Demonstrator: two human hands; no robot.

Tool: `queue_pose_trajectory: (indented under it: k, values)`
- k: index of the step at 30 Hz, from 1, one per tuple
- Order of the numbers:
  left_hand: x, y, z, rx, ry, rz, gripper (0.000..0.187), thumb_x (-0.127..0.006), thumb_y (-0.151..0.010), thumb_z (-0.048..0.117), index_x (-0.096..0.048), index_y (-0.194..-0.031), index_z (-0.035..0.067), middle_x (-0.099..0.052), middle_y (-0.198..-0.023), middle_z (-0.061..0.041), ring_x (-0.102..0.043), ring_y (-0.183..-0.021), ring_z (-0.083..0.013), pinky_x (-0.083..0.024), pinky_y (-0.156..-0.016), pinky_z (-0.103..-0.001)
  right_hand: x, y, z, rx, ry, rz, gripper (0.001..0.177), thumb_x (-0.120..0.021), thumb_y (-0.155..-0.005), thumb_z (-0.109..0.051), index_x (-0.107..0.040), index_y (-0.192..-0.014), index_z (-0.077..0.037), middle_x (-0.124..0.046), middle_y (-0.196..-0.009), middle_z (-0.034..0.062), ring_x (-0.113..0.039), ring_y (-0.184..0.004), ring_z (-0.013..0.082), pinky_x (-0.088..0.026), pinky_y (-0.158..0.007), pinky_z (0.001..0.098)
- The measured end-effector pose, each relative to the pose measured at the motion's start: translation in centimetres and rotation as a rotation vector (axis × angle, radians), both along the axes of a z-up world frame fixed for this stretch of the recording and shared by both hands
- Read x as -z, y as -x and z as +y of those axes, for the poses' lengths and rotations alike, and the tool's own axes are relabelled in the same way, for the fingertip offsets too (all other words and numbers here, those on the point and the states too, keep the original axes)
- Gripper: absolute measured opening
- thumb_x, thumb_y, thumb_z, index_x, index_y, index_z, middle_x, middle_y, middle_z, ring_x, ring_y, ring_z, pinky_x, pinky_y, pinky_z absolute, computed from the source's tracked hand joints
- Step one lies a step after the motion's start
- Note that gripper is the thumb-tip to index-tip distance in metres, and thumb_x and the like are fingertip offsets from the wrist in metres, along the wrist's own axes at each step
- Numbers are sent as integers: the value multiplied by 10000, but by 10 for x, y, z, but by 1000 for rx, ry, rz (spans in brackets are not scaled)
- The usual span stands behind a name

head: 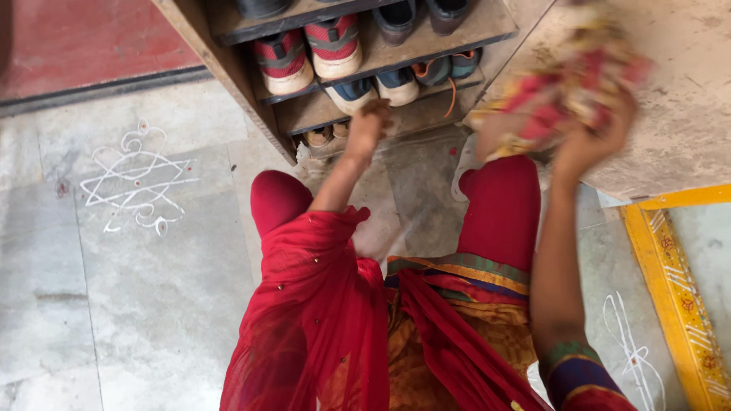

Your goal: The person cleans a black shoe using a cloth, wiping the upper and sole surfaces. The person then places the shoe back on the shelf and picks up a pair of orange and black sneakers.

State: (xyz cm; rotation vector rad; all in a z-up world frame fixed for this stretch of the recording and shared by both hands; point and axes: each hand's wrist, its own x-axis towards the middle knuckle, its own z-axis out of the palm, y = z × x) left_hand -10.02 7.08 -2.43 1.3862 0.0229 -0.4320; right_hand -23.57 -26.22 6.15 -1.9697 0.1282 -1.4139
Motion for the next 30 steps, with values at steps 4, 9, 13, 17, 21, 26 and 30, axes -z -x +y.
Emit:
queue_pose_trajectory:
  k: [4,9,13,17,21,26,30]
  values:
    - [-6,-29,38,-184,122,128,402,-588,-879,234,-675,-1228,54,-755,-1099,-95,-706,-954,-195,-536,-814,-366,42,79,-55,199,-41,107,404,-780,-931,70,-666,-1318,57,-579,-1282,183,-605,-1243,338,-523,-1097,468]
    - [-15,-26,45,-175,59,134,426,-546,-897,302,-672,-1233,73,-755,-1130,-75,-676,-925,-185,-513,-798,-353,145,140,-68,179,29,389,325,-699,-959,43,-669,-1282,26,-603,-1234,198,-637,-1156,357,-542,-1026,462]
    - [-10,-17,34,-76,-60,131,435,-558,-899,318,-678,-1223,54,-753,-1131,-80,-677,-906,-190,-520,-800,-356,203,163,-38,318,-68,843,399,-657,-918,-16,-670,-1308,-100,-594,-1264,209,-633,-1096,400,-520,-956,446]
    - [-1,-20,31,-77,-93,162,423,-563,-899,305,-682,-1213,49,-752,-1110,-78,-680,-898,-181,-521,-794,-359,235,169,-23,276,-13,1024,645,-715,-682,-58,-635,-1320,-102,-501,-1370,279,-555,-1183,486,-497,-936,503]
    - [8,-25,39,-99,-79,94,392,-590,-928,257,-691,-1216,10,-713,-1061,-93,-607,-844,-178,-491,-755,-348,265,159,-35,96,53,1152,836,-895,-607,-257,-565,-1343,-38,-482,-1353,319,-445,-1246,549,-447,-927,554]
    - [17,-26,43,-121,-158,7,365,-585,-942,276,-715,-1168,20,-728,-970,-39,-637,-805,-140,-505,-716,-318,251,129,-42,105,56,1067,538,-844,-768,-207,-682,-1252,-36,-656,-1132,242,-604,-1077,421,-510,-881,486]
    - [14,-22,44,-130,-418,-115,413,-645,-929,353,-740,-1128,4,-732,-866,-98,-689,-825,-222,-519,-762,-375,168,63,-49,22,-320,858,362,-776,-859,-109,-762,-1212,-32,-742,-962,172,-717,-855,289,-539,-776,388]
